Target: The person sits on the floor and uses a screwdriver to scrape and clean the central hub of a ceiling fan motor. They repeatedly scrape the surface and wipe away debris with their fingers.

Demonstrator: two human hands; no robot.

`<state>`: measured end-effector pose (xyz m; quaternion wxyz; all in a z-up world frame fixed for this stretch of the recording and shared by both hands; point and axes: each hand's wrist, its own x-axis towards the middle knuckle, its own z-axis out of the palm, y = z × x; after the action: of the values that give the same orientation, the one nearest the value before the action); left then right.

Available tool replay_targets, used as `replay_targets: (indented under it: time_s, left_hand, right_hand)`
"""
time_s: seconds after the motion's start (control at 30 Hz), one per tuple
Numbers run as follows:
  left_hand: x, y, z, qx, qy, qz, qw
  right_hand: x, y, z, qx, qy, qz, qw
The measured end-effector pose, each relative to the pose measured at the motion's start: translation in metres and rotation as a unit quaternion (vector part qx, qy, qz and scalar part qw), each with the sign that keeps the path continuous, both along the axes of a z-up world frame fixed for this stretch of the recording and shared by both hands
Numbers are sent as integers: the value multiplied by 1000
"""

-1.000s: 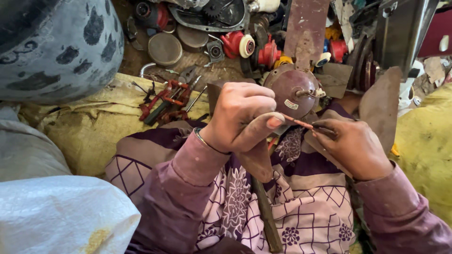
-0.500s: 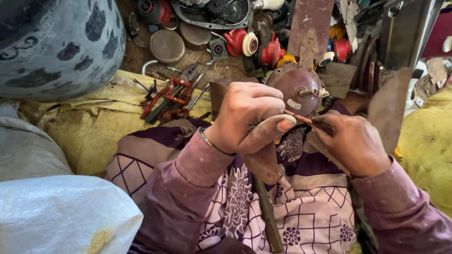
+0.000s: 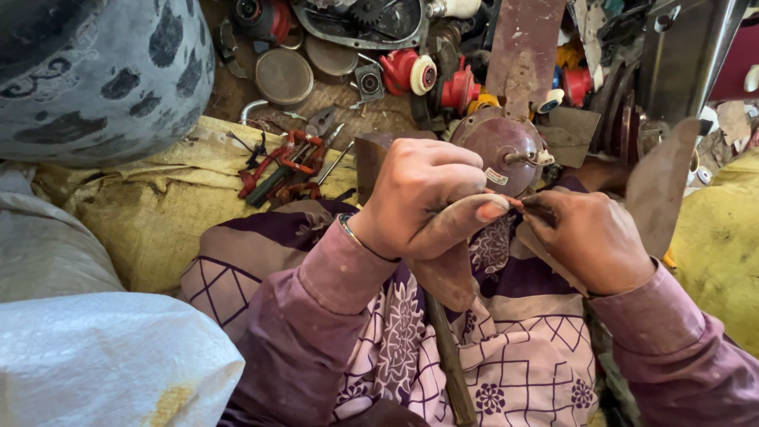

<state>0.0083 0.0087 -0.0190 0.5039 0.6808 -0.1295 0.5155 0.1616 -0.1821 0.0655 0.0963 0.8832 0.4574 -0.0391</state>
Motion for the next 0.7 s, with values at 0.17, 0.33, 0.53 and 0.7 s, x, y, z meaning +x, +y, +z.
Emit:
replay_targets:
  time_s: [0.17,0.33,0.53,0.7]
  left_hand:
    - [0,-1,-1,-5,1,4,1000]
    - [-1,0,-1,-8,-1,1,1000]
    - [-1,-1,0,-8,-9,1,1000]
    - [-2,-1,3,4,9,3,1000]
  right_hand:
    - [-3,-4,-6,17,-7,45,999]
    - [-12,-8,-16,-5,-29,33,999]
    - [-2,-6,-10,61,20,50,997]
    - [17,3,0,24,47,-43,998]
